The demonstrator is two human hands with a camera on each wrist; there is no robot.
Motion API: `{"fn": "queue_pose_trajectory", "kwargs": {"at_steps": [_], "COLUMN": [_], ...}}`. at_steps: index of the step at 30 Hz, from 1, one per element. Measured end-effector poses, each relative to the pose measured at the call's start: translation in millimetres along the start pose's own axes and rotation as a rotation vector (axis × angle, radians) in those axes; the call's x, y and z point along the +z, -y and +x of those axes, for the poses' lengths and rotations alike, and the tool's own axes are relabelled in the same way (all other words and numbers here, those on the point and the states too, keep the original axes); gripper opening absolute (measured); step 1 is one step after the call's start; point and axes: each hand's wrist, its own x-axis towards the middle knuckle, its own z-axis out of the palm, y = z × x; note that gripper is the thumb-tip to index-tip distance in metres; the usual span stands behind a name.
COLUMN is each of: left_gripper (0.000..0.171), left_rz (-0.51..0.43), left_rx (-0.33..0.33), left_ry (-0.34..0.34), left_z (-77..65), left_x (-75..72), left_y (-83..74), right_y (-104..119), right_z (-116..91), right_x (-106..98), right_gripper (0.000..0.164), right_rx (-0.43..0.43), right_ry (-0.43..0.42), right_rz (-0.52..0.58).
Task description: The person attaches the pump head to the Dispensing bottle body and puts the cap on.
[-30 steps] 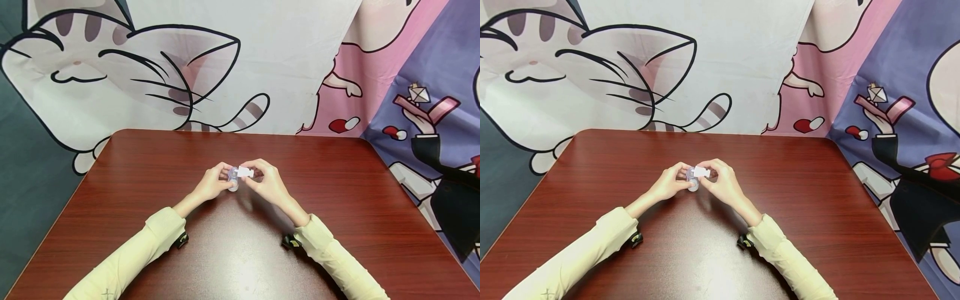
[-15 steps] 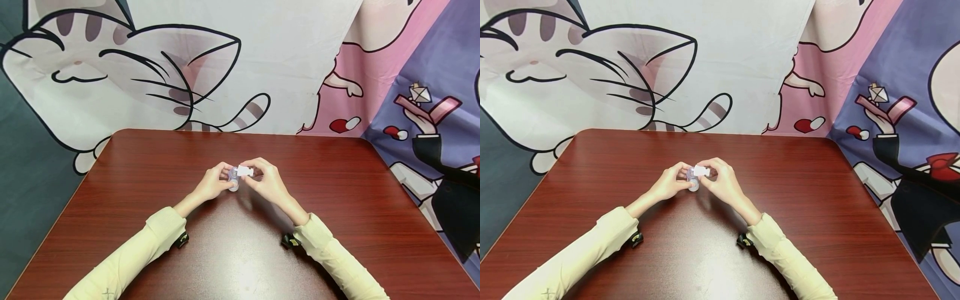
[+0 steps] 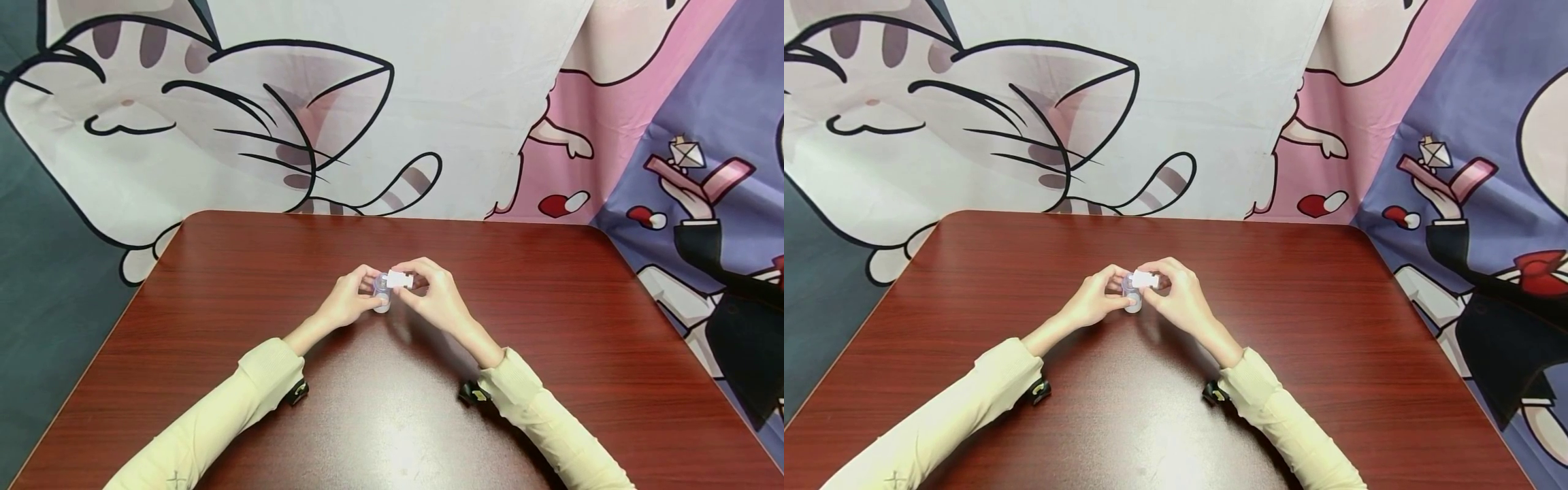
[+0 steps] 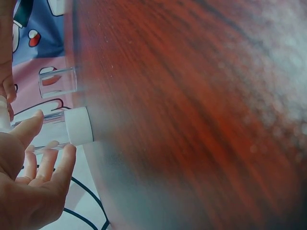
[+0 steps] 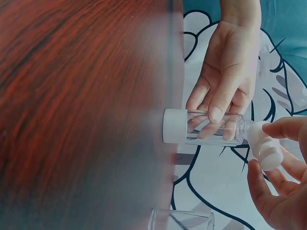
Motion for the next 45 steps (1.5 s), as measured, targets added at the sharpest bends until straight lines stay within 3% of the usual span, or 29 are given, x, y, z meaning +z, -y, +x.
{"fn": "queue_pose_trajectory", "kwargs": {"at_steps": [28,45], "left_gripper": [0.044,0.043], "left_rz": [0.001,0.036], "left_rx": [-0.011,0.018], "left_ry": [-0.007,-0.023], "left_z": [-1.5,-1.3], "left_x": [1.1,1.1], "left_y": [-1.6,-0.2], "right_y": [-1.3,1.3], "right_z": [1.3,3.8], "right_x": [3.7,5.3], "right_gripper": [0.031,0.036], "right_rx": [-0.027,0.056], "right_ry": [-0.022,-0.044], "right_rz": [0.021,0.095]}}
